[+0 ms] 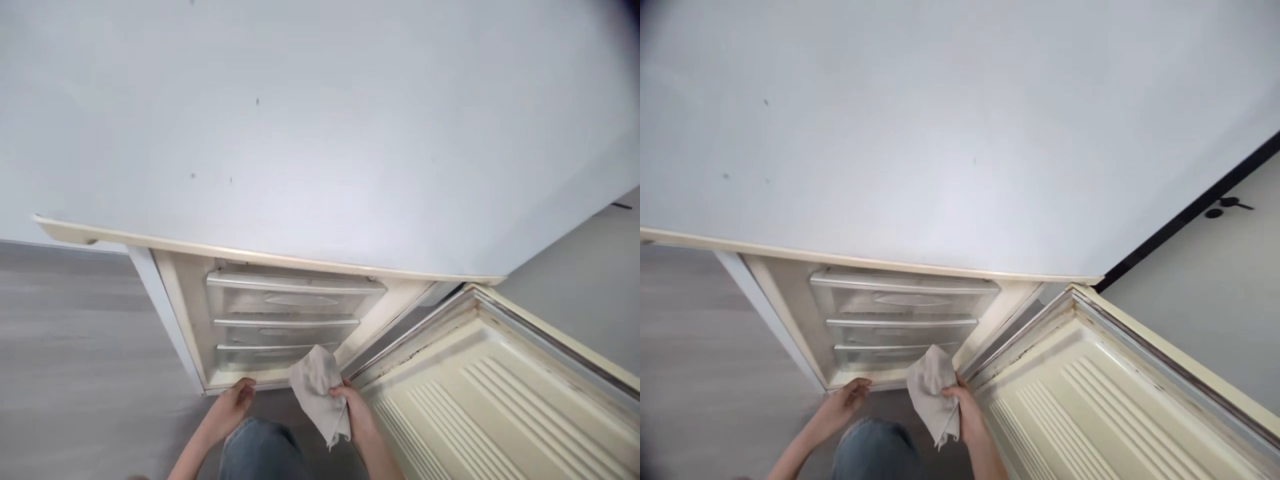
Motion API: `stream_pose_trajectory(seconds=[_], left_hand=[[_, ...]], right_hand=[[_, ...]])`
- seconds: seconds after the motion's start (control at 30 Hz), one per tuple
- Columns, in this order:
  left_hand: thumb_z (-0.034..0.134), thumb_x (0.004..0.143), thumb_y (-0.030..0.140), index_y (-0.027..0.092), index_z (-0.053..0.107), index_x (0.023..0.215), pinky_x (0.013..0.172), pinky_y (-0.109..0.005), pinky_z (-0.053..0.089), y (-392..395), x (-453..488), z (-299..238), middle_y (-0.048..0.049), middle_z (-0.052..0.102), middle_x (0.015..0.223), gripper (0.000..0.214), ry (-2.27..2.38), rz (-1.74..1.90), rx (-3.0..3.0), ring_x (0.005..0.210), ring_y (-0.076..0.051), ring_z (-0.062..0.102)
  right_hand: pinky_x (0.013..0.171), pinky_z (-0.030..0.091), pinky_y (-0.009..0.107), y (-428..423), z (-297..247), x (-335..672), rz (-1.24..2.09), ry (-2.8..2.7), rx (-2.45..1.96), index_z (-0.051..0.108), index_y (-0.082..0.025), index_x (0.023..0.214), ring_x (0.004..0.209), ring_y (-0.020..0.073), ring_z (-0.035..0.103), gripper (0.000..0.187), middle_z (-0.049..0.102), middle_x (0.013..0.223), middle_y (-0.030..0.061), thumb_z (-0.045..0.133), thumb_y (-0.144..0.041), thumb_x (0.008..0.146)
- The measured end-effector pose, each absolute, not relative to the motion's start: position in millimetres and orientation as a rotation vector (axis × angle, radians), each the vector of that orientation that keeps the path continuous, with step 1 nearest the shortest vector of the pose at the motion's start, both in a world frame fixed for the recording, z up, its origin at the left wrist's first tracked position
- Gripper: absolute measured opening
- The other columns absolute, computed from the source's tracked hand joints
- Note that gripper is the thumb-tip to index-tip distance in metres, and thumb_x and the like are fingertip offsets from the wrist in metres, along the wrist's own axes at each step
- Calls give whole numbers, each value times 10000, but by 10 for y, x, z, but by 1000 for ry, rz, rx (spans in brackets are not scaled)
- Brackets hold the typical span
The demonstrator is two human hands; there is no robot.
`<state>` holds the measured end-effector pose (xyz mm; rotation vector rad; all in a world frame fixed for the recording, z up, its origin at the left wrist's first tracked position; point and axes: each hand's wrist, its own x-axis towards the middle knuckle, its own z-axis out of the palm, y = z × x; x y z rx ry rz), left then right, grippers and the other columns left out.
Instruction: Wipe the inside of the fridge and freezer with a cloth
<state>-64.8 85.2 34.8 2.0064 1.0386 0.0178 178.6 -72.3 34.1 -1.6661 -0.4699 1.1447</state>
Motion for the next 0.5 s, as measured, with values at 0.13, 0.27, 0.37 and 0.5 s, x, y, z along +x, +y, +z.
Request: stream_pose_trajectory(seconds=[0.13,0.27,0.37,0.5], left_hand=[[343,883,481,169,346,1342,1008,-290,434,716,-415,639,-133,461,1423,555,824,250,1521,1224,-190,521],[413,839,573,224,255,1419,1085,-339,369,638,-194,1015,-97,258,1541,695,643,258,1505,1387,-222,305],[540,773,583,243,441,1323,1148,-409,265,609,-45,1252,-69,320,1518,655,552,301,1739,1423,-270,202],[544,786,544,176,579,1151,897,-360,492,573,192,1434,-112,663,1155,520,435,234,1719,1078,-276,592]], right_hand=[[657,494,311,-775,934,1547,1167,-397,-1389,508,-151,1212,752,232,639,640,671,896,97,444,-305,594],[662,474,282,-753,1306,1362,1129,-395,-1229,545,-188,1079,767,206,612,454,650,890,67,514,-294,638],[655,442,257,-768,1517,1307,1030,-517,-1233,536,-212,905,735,172,577,248,609,810,17,603,-315,689],[721,416,279,-900,1746,1355,680,-813,-1605,534,-212,879,802,179,553,191,584,831,18,608,-346,765]])
